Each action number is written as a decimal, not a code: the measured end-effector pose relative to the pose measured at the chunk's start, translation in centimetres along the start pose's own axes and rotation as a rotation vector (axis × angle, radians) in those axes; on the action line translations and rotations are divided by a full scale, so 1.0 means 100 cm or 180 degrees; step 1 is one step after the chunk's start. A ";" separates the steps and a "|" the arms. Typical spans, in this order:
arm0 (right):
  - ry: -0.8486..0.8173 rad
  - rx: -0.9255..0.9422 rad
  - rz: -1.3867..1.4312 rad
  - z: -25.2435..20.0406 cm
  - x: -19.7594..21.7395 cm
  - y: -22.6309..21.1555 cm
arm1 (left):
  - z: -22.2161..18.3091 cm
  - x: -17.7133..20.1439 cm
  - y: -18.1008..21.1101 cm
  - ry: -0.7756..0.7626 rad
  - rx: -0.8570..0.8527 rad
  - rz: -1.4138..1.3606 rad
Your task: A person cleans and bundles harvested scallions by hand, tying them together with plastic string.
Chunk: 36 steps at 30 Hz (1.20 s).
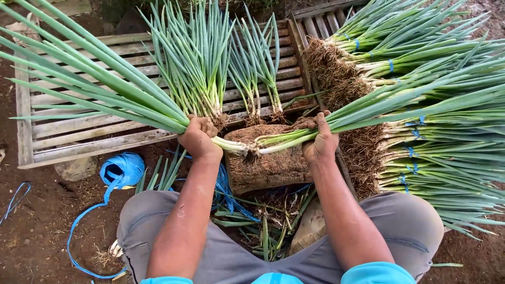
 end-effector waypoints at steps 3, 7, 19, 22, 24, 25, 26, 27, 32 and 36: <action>0.0142 -0.0106 0.0090 0.008 0.011 0.006 | -0.007 -0.001 0.013 0.0074 0.0054 0.0038; 0.0310 -0.0192 0.0143 0.018 0.030 0.009 | 0.012 0.018 0.018 0.0141 0.0117 -0.0028; 0.0758 -0.0183 -0.0108 -0.038 -0.006 0.000 | 0.021 0.050 0.081 0.0597 -0.0870 -0.0072; 0.0455 -0.0493 -0.0444 -0.050 0.032 0.027 | 0.016 0.048 0.087 0.0521 -0.0900 0.0130; 0.0545 -0.1307 -0.1812 -0.081 0.052 0.030 | 0.022 0.052 0.087 0.0645 -0.0846 -0.0094; 0.0563 -0.1294 -0.1803 -0.085 0.053 0.029 | 0.022 0.051 0.088 0.0627 -0.0836 -0.0084; 0.0382 -0.1390 -0.1891 -0.089 0.053 0.028 | 0.022 0.051 0.087 0.0641 -0.0830 -0.0111; 0.0201 -0.1486 -0.1980 -0.093 0.053 0.028 | 0.021 0.051 0.086 0.0654 -0.0824 -0.0138; -0.1091 0.0131 -0.3693 -0.085 0.020 -0.003 | 0.032 0.049 0.079 0.0566 -0.0837 0.0175; -0.3831 0.2559 -0.6020 -0.067 -0.046 0.007 | 0.036 0.050 0.075 0.0541 -0.0836 0.0189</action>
Point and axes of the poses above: each hand's wrist, its own z-axis towards the middle knuckle, its own x-axis out of the back of the hand, y = z × x, the point moved 7 cm from there along z, towards the middle knuckle, and after that the axes turned 14 degrees about x, right-handed, at the moved point
